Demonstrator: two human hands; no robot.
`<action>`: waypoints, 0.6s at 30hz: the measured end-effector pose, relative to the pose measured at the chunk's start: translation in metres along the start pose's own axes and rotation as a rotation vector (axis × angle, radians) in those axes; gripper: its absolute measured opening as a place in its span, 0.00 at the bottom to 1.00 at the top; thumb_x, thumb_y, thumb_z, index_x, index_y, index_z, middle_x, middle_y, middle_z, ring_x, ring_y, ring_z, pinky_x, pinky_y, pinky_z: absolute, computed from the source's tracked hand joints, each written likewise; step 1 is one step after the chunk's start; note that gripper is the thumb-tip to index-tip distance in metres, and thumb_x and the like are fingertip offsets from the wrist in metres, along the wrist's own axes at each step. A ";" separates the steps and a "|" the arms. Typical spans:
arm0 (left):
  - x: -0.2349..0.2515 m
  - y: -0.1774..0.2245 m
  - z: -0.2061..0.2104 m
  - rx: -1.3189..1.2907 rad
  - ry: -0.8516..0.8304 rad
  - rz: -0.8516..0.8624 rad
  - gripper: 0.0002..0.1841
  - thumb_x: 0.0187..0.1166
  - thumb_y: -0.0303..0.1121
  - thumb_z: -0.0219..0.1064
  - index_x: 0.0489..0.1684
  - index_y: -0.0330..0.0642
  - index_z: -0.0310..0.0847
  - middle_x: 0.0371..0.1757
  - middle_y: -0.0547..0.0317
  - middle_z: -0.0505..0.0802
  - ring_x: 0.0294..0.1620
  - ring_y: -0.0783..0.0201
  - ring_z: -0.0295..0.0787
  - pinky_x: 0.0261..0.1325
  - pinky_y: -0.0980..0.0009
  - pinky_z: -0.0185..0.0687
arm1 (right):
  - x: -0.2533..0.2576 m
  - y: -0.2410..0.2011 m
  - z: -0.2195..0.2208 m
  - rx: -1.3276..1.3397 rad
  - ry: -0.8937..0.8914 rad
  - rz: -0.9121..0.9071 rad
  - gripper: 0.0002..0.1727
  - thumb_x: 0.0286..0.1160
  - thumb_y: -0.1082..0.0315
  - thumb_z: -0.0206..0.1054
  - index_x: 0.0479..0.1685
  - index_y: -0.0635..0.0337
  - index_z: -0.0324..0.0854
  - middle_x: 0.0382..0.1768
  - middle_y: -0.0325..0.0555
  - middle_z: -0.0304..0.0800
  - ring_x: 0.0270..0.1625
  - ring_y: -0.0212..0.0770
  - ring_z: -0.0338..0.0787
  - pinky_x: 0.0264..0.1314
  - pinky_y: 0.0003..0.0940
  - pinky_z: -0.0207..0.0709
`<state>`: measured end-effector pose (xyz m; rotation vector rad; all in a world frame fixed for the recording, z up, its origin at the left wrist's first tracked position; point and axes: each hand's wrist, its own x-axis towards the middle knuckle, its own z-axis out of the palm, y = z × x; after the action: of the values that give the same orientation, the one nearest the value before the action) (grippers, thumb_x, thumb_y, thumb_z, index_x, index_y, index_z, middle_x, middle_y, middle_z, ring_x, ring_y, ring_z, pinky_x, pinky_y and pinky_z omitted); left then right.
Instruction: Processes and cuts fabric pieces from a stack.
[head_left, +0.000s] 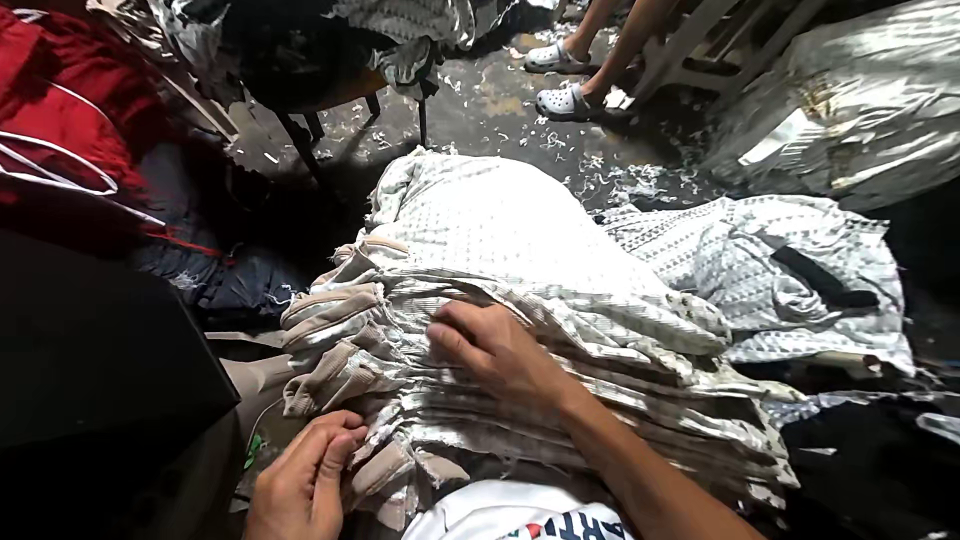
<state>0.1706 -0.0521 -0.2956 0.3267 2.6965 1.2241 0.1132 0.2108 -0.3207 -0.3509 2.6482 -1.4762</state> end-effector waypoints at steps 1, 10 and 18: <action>0.000 0.002 -0.001 0.020 -0.013 0.004 0.14 0.87 0.33 0.61 0.40 0.31 0.89 0.51 0.48 0.94 0.53 0.67 0.93 0.59 0.71 0.88 | -0.003 -0.006 0.001 -0.055 -0.023 -0.043 0.23 0.89 0.47 0.55 0.45 0.55 0.87 0.21 0.36 0.81 0.22 0.33 0.82 0.25 0.36 0.79; 0.008 0.003 0.018 0.235 0.076 0.087 0.11 0.84 0.30 0.61 0.39 0.34 0.89 0.40 0.51 0.94 0.41 0.62 0.93 0.47 0.65 0.89 | -0.028 -0.032 0.024 -0.217 -0.251 -0.143 0.27 0.89 0.43 0.54 0.38 0.59 0.84 0.23 0.46 0.84 0.27 0.46 0.89 0.27 0.46 0.79; 0.004 0.013 0.007 0.217 0.031 0.024 0.13 0.88 0.31 0.57 0.45 0.33 0.86 0.44 0.50 0.95 0.45 0.64 0.94 0.51 0.67 0.89 | -0.025 -0.043 0.045 -0.569 -0.197 -0.274 0.24 0.87 0.45 0.56 0.33 0.54 0.85 0.20 0.40 0.82 0.20 0.43 0.86 0.17 0.39 0.75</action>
<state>0.1701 -0.0378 -0.2906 0.3709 2.8653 0.9500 0.1525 0.1580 -0.3084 -0.8782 2.8838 -0.6469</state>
